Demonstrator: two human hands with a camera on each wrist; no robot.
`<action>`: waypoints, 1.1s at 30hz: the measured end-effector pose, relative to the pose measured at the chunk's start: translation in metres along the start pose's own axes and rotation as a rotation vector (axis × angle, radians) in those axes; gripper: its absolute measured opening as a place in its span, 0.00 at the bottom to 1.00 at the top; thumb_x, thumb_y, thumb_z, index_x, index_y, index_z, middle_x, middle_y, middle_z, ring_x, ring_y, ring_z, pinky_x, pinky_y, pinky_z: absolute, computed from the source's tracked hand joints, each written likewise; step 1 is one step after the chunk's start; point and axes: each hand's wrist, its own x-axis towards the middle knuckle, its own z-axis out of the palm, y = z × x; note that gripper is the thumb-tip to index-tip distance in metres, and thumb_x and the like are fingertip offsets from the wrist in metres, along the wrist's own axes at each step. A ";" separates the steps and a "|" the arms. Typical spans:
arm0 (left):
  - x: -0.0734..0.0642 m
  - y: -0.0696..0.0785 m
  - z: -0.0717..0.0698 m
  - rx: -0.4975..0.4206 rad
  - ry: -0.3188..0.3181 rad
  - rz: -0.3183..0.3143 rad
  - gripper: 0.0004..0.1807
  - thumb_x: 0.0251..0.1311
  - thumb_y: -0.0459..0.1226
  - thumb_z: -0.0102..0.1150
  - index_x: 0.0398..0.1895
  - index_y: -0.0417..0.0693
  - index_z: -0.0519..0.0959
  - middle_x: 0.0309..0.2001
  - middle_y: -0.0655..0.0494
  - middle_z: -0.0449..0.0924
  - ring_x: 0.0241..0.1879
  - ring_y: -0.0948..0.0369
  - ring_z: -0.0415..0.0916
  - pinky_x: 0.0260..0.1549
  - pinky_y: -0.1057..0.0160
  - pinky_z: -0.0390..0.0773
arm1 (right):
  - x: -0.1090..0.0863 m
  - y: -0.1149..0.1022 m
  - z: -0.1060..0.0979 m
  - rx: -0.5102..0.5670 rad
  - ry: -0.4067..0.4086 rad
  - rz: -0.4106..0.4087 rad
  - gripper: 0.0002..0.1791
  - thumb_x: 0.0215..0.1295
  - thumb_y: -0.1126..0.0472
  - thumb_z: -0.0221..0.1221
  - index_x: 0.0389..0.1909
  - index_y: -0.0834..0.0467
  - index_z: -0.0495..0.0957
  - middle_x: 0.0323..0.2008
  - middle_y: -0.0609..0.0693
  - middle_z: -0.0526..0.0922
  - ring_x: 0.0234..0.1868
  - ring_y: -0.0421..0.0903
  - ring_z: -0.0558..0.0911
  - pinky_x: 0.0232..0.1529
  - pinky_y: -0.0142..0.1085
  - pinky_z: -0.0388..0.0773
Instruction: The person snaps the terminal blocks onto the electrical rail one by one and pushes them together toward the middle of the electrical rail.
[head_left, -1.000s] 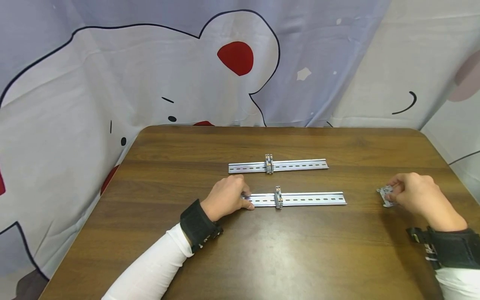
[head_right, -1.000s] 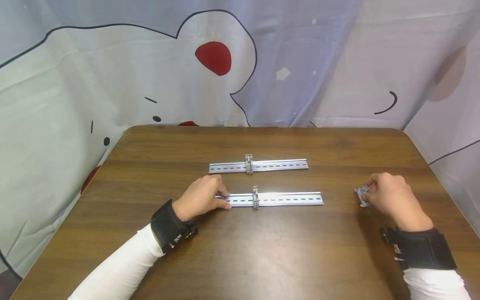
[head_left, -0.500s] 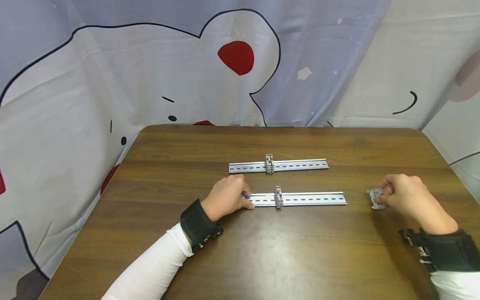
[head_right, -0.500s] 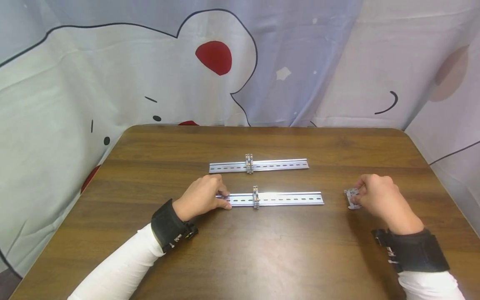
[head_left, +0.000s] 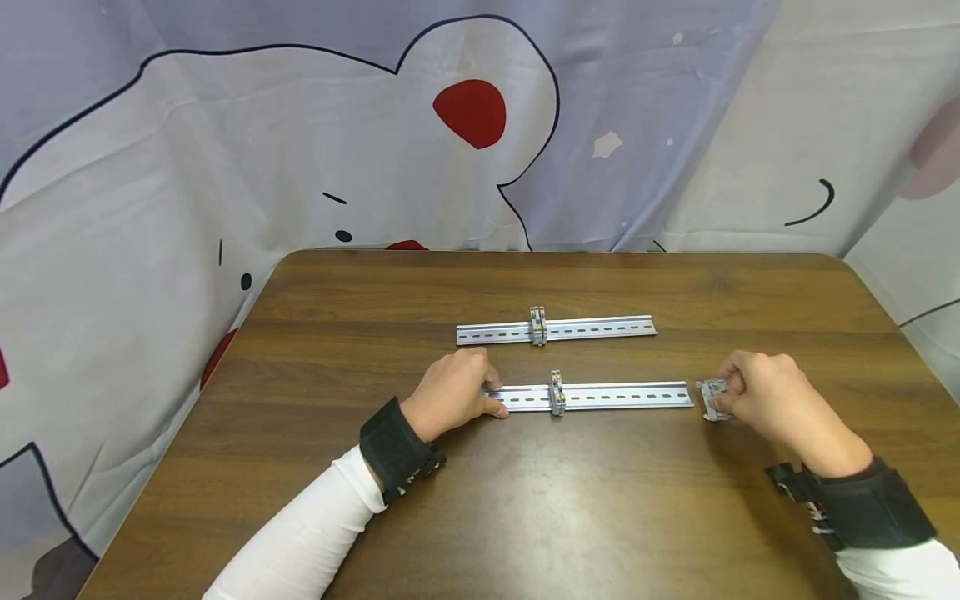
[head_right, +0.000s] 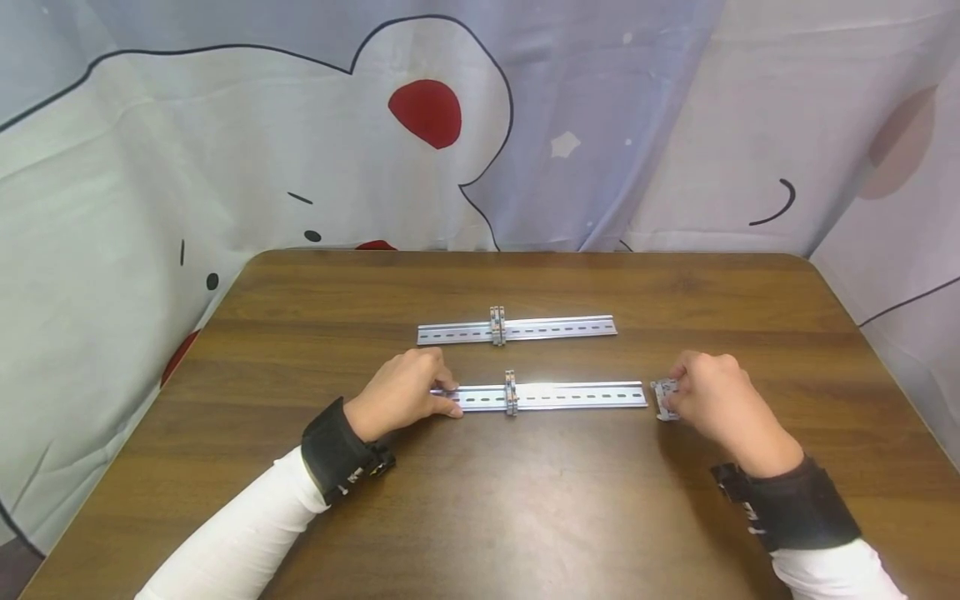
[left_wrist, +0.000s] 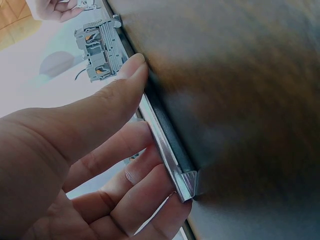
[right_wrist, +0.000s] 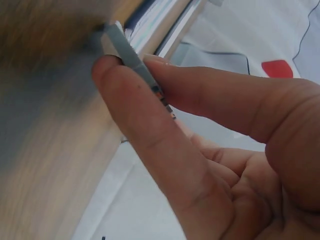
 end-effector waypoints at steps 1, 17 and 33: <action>0.000 0.000 0.000 -0.001 0.001 0.001 0.16 0.41 0.49 0.78 0.30 0.50 0.89 0.30 0.59 0.78 0.25 0.66 0.69 0.24 0.63 0.72 | 0.000 -0.002 0.001 -0.003 0.008 -0.002 0.15 0.49 0.67 0.70 0.35 0.69 0.77 0.19 0.44 0.79 0.18 0.37 0.76 0.22 0.35 0.71; 0.000 0.000 -0.001 -0.010 0.001 -0.006 0.15 0.42 0.49 0.78 0.29 0.51 0.88 0.30 0.60 0.77 0.25 0.65 0.69 0.24 0.63 0.70 | 0.011 -0.015 0.011 -0.033 0.109 -0.028 0.13 0.49 0.68 0.67 0.35 0.69 0.79 0.20 0.47 0.80 0.19 0.40 0.74 0.22 0.39 0.72; 0.001 0.001 -0.001 -0.015 -0.009 -0.022 0.16 0.42 0.49 0.78 0.30 0.50 0.88 0.30 0.60 0.77 0.25 0.65 0.68 0.23 0.64 0.69 | 0.019 -0.024 0.011 -0.068 0.054 0.024 0.13 0.46 0.68 0.60 0.35 0.68 0.78 0.15 0.43 0.77 0.22 0.48 0.77 0.28 0.51 0.75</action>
